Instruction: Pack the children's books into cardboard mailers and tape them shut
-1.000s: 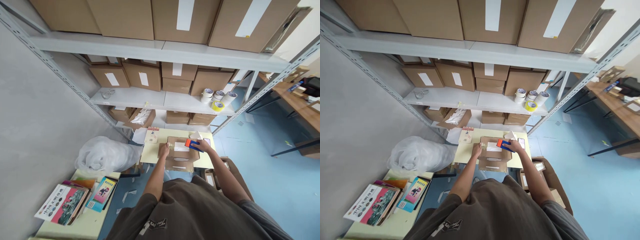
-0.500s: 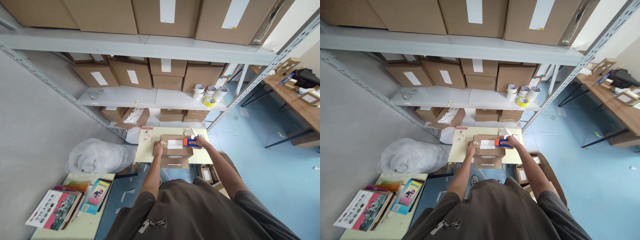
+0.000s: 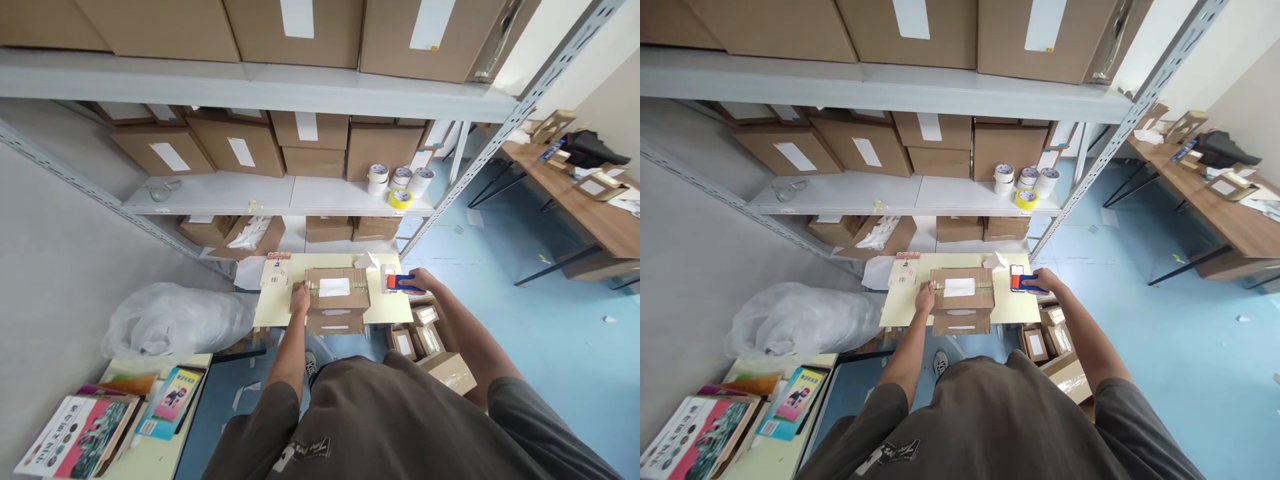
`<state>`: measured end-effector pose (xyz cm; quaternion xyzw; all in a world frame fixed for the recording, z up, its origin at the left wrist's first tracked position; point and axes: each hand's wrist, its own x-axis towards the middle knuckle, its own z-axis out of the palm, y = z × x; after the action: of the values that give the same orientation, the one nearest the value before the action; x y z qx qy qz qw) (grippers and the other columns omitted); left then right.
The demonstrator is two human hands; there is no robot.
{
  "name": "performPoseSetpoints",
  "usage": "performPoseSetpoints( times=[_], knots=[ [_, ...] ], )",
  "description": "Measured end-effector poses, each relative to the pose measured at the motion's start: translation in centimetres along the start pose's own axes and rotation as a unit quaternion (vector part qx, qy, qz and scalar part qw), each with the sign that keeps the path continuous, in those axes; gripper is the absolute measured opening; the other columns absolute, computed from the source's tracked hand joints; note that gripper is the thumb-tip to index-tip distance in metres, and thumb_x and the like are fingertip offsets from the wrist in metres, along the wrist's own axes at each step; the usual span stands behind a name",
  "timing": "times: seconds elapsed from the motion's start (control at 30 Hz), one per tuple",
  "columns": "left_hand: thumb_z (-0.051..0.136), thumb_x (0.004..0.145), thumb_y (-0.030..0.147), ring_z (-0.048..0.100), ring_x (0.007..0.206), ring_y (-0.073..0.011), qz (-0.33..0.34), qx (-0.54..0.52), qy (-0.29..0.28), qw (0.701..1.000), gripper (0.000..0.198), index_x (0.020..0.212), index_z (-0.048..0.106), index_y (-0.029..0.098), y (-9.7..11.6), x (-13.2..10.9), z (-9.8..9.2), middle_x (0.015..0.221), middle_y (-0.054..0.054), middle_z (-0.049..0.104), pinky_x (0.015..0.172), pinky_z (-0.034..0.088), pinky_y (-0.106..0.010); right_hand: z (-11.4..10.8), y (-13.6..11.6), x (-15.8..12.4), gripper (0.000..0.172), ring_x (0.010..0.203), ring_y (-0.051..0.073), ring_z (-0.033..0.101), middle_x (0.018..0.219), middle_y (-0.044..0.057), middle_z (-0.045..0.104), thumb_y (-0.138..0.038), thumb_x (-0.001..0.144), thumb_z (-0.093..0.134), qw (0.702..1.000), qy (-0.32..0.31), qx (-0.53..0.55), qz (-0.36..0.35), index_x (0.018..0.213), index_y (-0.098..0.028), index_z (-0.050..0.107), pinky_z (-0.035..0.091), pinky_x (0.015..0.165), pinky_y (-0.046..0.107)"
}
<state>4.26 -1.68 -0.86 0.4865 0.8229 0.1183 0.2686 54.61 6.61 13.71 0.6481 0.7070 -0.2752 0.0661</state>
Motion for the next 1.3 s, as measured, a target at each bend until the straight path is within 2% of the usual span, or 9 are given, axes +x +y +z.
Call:
performPoseSetpoints(
  times=[0.17, 0.4, 0.57, 0.8, 0.9, 1.0, 1.13, 1.2, 1.3],
  knots=[
    [0.018, 0.113, 0.049, 0.072, 0.12, -0.03, 0.012, 0.007, -0.002, 1.0, 0.064, 0.14, 0.068, 0.018, 0.5, -0.5, -0.7, 0.128, -0.019, 0.076, 0.102, 0.052, -0.038, 0.8, -1.1, 0.2, 0.055, 0.079, 0.026, 0.07, 0.085, 0.011, 0.077, -0.076, 0.075, 0.077, 0.998, -0.002, -0.052, 0.025, 0.077, -0.021, 0.074, 0.037, 0.061, 0.029],
    [0.022, 0.113, 0.045, 0.072, 0.121, -0.0307, 0.006, 0.02, -0.001, 1.0, 0.059, 0.138, 0.069, 0.02, 1.1, -0.9, -1.4, 0.131, -0.017, 0.076, 0.103, 0.051, -0.039, 3.2, -5.0, 1.4, 0.065, 0.104, 0.033, 0.073, 0.114, 0.021, 0.077, -0.068, 0.078, 0.081, 0.991, 0.001, -0.094, 0.099, 0.113, -0.014, 0.077, 0.05, 0.076, 0.032],
    [0.024, 0.113, 0.047, 0.073, 0.119, -0.0315, 0.004, 0.027, -0.005, 1.0, 0.059, 0.133, 0.072, 0.02, 1.1, -0.7, -1.3, 0.128, -0.017, 0.077, 0.1, 0.052, -0.038, 5.2, -7.4, 2.3, 0.062, 0.112, 0.035, 0.073, 0.117, 0.023, 0.076, -0.059, 0.082, 0.083, 0.99, -0.003, -0.091, 0.108, 0.123, -0.012, 0.075, 0.053, 0.086, 0.034],
    [0.024, 0.113, 0.047, 0.071, 0.121, -0.0315, 0.003, 0.038, -0.01, 0.999, 0.059, 0.136, 0.071, 0.019, 1.0, -0.7, -1.4, 0.13, -0.017, 0.076, 0.101, 0.051, -0.038, 10.4, -11.2, 3.5, 0.048, 0.113, 0.036, 0.073, 0.115, 0.026, 0.077, -0.049, 0.091, 0.076, 0.993, -0.004, -0.083, 0.082, 0.119, -0.01, 0.077, 0.054, 0.09, 0.037],
    [0.023, 0.113, 0.046, 0.071, 0.121, -0.0308, -0.003, 0.046, -0.012, 0.999, 0.059, 0.137, 0.07, 0.019, 0.9, -0.7, -1.3, 0.13, -0.016, 0.077, 0.1, 0.051, -0.037, 12.8, -10.8, 2.9, 0.047, 0.111, 0.034, 0.075, 0.113, 0.024, 0.079, -0.052, 0.093, 0.073, 0.992, -0.006, -0.067, 0.103, 0.121, -0.014, 0.076, 0.054, 0.088, 0.036],
    [0.021, 0.114, 0.047, 0.071, 0.12, -0.0307, -0.01, 0.053, -0.013, 0.998, 0.061, 0.138, 0.068, 0.018, 0.8, -0.6, -1.1, 0.13, -0.017, 0.076, 0.099, 0.051, -0.037, 15.6, -9.6, 1.8, 0.05, 0.113, 0.03, 0.074, 0.119, 0.019, 0.079, -0.059, 0.104, 0.052, 0.984, 0.023, -0.026, 0.177, 0.13, -0.021, 0.071, 0.053, 0.089, 0.035],
    [0.02, 0.114, 0.047, 0.071, 0.12, -0.0312, -0.008, 0.057, -0.007, 0.998, 0.06, 0.138, 0.066, 0.017, 0.8, -0.4, -0.9, 0.13, -0.019, 0.075, 0.096, 0.052, -0.037, 19.6, -8.9, 0.7, 0.049, 0.124, 0.031, 0.07, 0.127, 0.024, 0.075, -0.042, 0.109, 0.039, 0.975, 0.039, 0.002, 0.217, 0.136, -0.011, 0.065, 0.05, 0.1, 0.038],
    [0.021, 0.114, 0.047, 0.071, 0.12, -0.0314, -0.007, 0.058, -0.006, 0.998, 0.059, 0.138, 0.066, 0.018, 0.8, -0.4, -0.9, 0.131, -0.019, 0.074, 0.096, 0.052, -0.037, 21.1, -8.9, 0.5, 0.048, 0.128, 0.033, 0.068, 0.132, 0.027, 0.072, -0.034, 0.108, 0.039, 0.972, 0.017, 0.02, 0.232, 0.141, -0.007, 0.062, 0.049, 0.103, 0.039],
    [0.021, 0.114, 0.045, 0.07, 0.122, -0.0311, -0.004, 0.06, -0.003, 0.998, 0.058, 0.14, 0.065, 0.018, 0.9, -0.5, -1.0, 0.133, -0.018, 0.074, 0.098, 0.051, -0.037, 22.0, -8.7, 0.2, 0.047, 0.127, 0.033, 0.068, 0.135, 0.025, 0.071, -0.032, 0.105, 0.046, 0.969, -0.034, 0.048, 0.241, 0.143, -0.01, 0.062, 0.051, 0.101, 0.039]
  ],
)
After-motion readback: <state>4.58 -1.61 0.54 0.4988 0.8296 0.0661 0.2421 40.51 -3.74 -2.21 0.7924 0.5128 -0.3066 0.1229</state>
